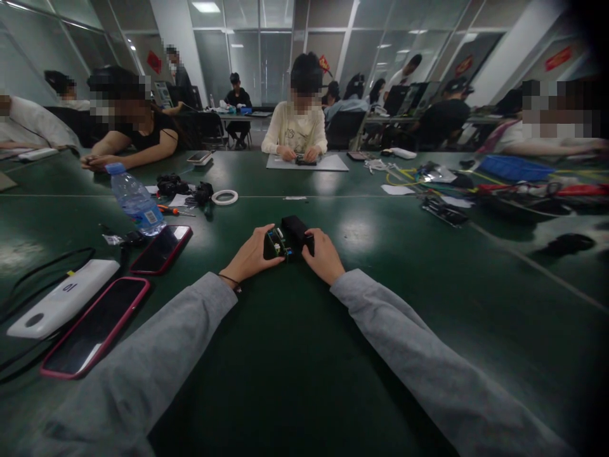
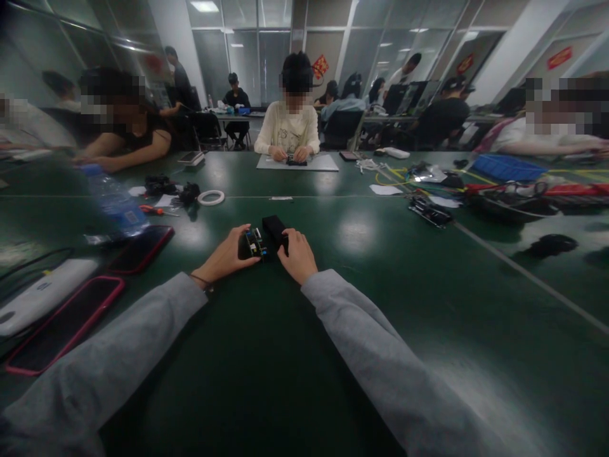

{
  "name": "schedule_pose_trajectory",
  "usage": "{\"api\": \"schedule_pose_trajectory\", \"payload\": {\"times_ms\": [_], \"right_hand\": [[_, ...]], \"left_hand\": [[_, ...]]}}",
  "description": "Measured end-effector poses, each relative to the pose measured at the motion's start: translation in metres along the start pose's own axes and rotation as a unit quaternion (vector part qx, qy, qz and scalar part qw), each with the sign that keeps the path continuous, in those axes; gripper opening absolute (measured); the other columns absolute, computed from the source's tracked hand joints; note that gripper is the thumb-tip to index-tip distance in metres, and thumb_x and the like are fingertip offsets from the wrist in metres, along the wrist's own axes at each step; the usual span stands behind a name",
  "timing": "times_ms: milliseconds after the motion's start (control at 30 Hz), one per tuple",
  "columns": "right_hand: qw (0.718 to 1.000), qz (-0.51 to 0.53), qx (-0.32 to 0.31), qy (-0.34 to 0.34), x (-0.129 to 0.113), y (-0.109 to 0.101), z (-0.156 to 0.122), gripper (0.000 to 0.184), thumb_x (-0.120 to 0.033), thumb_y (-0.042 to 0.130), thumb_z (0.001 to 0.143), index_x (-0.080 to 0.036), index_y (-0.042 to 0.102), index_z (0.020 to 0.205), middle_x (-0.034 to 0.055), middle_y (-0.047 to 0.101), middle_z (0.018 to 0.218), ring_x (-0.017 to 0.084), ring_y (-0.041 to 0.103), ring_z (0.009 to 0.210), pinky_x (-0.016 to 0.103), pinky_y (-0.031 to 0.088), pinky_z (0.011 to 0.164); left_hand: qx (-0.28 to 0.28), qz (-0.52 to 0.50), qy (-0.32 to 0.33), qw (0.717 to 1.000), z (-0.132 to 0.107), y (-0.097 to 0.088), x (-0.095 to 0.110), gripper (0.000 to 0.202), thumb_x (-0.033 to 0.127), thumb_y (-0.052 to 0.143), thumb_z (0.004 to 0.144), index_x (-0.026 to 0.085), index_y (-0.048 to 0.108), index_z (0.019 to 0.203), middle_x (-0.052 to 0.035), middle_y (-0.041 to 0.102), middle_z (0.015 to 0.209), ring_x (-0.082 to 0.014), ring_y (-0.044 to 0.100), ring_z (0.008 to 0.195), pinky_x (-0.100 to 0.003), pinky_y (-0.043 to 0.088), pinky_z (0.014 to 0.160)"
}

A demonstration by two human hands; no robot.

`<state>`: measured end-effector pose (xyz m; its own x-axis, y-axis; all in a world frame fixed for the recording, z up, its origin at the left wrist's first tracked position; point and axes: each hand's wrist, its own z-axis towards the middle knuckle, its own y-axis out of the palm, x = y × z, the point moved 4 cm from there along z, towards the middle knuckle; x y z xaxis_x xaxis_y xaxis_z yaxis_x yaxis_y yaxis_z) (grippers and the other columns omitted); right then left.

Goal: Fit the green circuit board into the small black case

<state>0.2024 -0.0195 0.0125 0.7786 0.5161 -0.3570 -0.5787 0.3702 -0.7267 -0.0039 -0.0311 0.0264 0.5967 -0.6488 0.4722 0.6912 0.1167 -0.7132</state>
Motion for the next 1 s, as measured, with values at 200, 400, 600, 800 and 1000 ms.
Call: {"api": "schedule_pose_trajectory", "payload": {"times_ms": [200,400,600,800,1000], "right_hand": [[0.997,-0.055,-0.029,-0.043,-0.016,-0.003,-0.001,0.033,-0.02,0.049,0.083,-0.013,0.045,0.115,0.0129,0.054,0.107,0.026,0.051,0.101,0.042,0.046,0.089],[0.995,-0.07,-0.058,-0.05,-0.022,-0.004,-0.002,0.035,-0.027,0.049,0.087,-0.014,0.045,0.119,0.0124,0.054,0.109,0.026,0.051,0.1,0.042,0.047,0.085],[0.994,-0.073,-0.054,-0.057,-0.022,-0.005,-0.001,0.036,-0.024,0.048,0.086,-0.012,0.045,0.12,0.0129,0.053,0.109,0.026,0.05,0.1,0.041,0.047,0.087],[0.994,-0.073,-0.048,-0.063,-0.024,-0.005,-0.001,0.035,-0.021,0.047,0.086,-0.012,0.046,0.12,0.013,0.053,0.108,0.026,0.049,0.101,0.041,0.046,0.087],[0.994,-0.074,-0.048,-0.06,-0.022,-0.004,-0.002,0.035,-0.023,0.047,0.087,-0.012,0.046,0.12,0.0127,0.053,0.108,0.026,0.05,0.1,0.041,0.046,0.088]], "left_hand": [[0.033,-0.069,-0.046,0.996,-0.001,0.005,-0.023,0.086,0.039,0.07,0.071,0.019,0.022,0.141,-0.0176,0.028,0.143,-0.0316,0.036,0.132,-0.051,0.03,0.109],[0.008,-0.222,-0.102,0.97,0.002,0.01,-0.044,0.096,0.034,0.077,0.064,0.02,0.021,0.14,-0.0192,0.035,0.141,-0.0314,0.037,0.132,-0.052,0.027,0.109],[0.004,-0.253,-0.121,0.96,0.003,0.005,-0.042,0.095,0.031,0.078,0.062,0.02,0.025,0.14,-0.0186,0.04,0.138,-0.0307,0.037,0.132,-0.051,0.025,0.11],[0.001,-0.272,-0.135,0.953,0.004,0.002,-0.037,0.095,0.03,0.079,0.06,0.02,0.029,0.14,-0.0176,0.037,0.141,-0.0315,0.035,0.133,-0.05,0.024,0.11],[0.013,-0.297,-0.161,0.941,0.002,0.002,-0.032,0.097,0.026,0.084,0.051,0.019,0.038,0.136,-0.0173,0.045,0.136,-0.0325,0.041,0.128,-0.05,0.025,0.109]]}}
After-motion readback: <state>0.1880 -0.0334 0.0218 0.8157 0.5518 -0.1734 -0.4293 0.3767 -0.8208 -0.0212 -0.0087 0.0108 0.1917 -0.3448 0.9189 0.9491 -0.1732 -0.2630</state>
